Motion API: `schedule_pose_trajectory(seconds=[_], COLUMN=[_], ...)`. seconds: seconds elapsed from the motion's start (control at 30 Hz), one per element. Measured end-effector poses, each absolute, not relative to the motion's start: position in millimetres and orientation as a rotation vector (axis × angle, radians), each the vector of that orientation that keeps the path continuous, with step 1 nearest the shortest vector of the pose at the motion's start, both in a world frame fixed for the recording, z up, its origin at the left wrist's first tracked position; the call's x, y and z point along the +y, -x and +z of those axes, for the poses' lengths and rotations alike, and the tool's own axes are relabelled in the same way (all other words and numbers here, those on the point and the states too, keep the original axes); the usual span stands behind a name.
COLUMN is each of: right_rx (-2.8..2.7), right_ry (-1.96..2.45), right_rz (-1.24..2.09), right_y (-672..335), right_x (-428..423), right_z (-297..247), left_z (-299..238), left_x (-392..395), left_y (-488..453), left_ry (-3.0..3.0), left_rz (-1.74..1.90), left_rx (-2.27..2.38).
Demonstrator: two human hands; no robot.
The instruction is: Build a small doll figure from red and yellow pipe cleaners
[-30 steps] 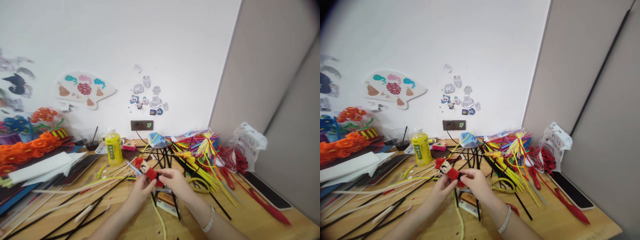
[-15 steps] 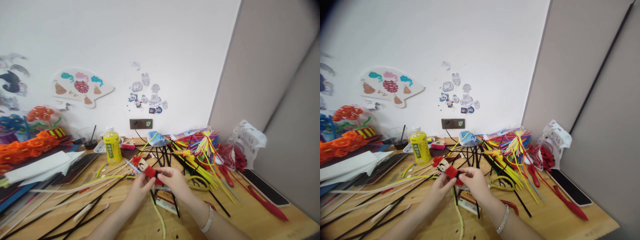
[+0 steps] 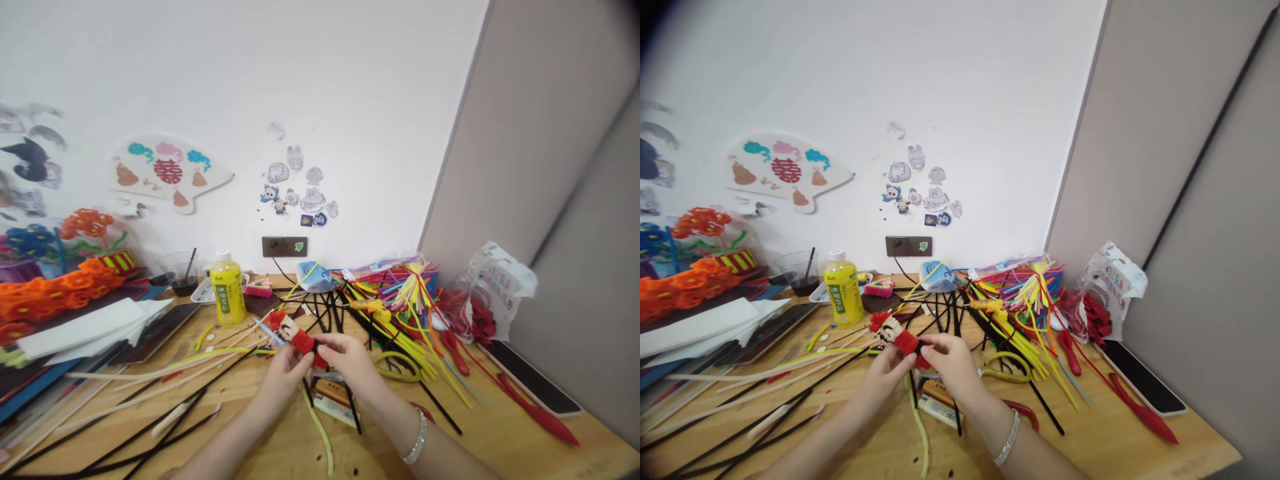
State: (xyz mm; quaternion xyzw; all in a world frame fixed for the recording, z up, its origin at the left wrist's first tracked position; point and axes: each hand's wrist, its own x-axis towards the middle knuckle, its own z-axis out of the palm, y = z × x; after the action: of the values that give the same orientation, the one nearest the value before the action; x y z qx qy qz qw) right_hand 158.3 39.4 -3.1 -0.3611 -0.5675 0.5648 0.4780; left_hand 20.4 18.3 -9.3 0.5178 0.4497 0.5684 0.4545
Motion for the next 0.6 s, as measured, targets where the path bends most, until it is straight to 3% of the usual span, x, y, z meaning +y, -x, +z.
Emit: schedule_pose_trajectory(seconds=[0.6], right_rx=[-1.38], right_ry=[0.88], right_rz=[1.424], right_y=[-160.8], right_x=[39.5], right_z=[2.4], left_z=[-17.2], left_x=[21.8], left_y=[-20.3], left_ry=[-1.344], left_rz=[1.424], left_rx=[1.107])
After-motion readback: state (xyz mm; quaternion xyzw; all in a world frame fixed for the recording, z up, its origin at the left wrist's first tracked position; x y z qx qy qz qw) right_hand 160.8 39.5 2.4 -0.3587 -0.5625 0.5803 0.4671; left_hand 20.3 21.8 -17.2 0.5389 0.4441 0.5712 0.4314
